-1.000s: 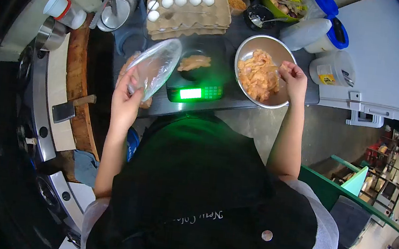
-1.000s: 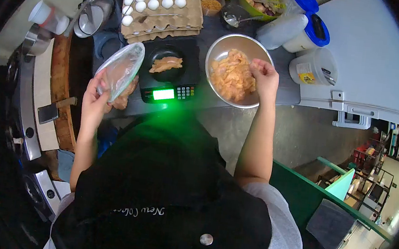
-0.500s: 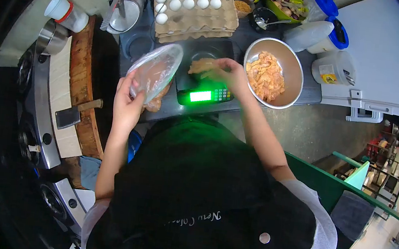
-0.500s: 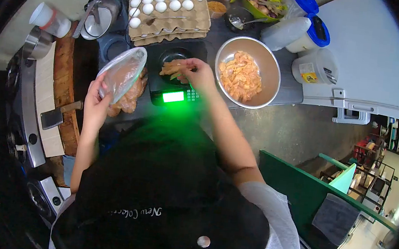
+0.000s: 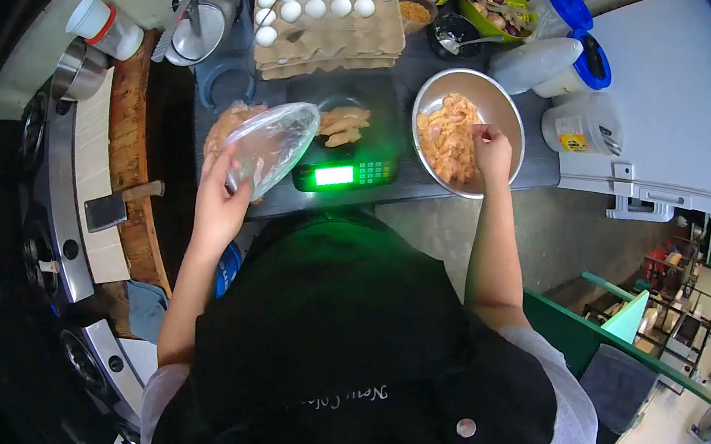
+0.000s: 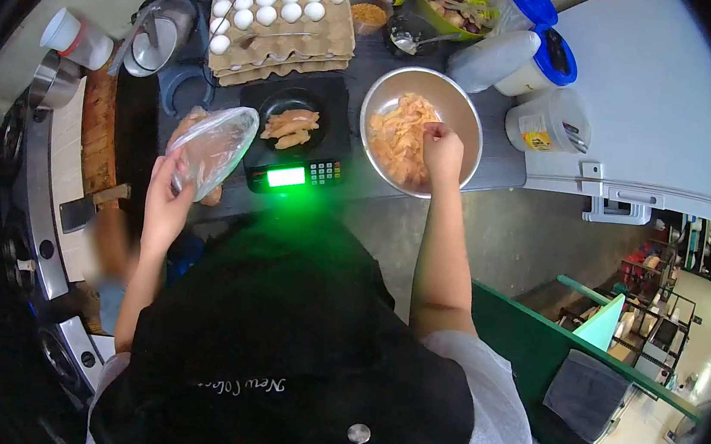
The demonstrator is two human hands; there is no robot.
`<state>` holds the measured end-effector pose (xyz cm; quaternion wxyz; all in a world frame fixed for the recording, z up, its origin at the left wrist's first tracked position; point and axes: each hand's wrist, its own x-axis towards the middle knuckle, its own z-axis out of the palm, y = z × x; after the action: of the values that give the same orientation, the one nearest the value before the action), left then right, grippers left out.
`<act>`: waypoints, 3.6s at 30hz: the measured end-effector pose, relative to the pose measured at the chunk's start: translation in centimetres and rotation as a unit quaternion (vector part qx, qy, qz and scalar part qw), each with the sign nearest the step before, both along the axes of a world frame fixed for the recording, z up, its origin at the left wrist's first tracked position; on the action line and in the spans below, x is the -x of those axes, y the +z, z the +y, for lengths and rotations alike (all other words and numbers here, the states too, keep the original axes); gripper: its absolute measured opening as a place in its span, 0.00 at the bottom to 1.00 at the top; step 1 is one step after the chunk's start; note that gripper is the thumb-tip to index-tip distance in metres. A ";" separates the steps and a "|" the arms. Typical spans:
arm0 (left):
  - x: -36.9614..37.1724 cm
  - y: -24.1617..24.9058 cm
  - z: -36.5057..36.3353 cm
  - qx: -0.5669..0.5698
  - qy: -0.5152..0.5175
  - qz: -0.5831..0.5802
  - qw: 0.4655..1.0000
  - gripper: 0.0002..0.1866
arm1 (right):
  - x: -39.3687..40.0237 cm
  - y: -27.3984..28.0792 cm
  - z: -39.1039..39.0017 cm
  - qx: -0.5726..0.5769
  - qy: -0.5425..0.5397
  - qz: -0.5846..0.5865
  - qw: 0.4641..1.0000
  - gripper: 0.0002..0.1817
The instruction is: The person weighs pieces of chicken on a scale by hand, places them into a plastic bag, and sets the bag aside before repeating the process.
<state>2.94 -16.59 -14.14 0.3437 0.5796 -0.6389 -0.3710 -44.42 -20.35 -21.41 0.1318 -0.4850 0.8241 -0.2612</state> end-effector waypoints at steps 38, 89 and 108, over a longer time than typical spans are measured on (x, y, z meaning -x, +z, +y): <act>4.8 0.8 3.4 0.050 0.073 -0.047 0.995 0.29 | 0.3 -3.5 -2.1 0.055 0.126 -0.063 0.988 0.16; 5.5 -0.5 5.0 -0.006 -0.074 -0.079 0.994 0.27 | -1.3 -5.0 -2.9 -0.102 0.145 -0.003 0.984 0.11; 1.0 0.7 5.7 -0.006 0.086 -0.121 0.989 0.24 | -1.2 -5.3 -2.6 -0.065 0.137 -0.223 0.963 0.11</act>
<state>1.91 -10.88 -13.44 0.2909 0.6749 -0.6215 -0.2715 -43.26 -22.99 -26.72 0.3784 -0.5129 0.7148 -0.2878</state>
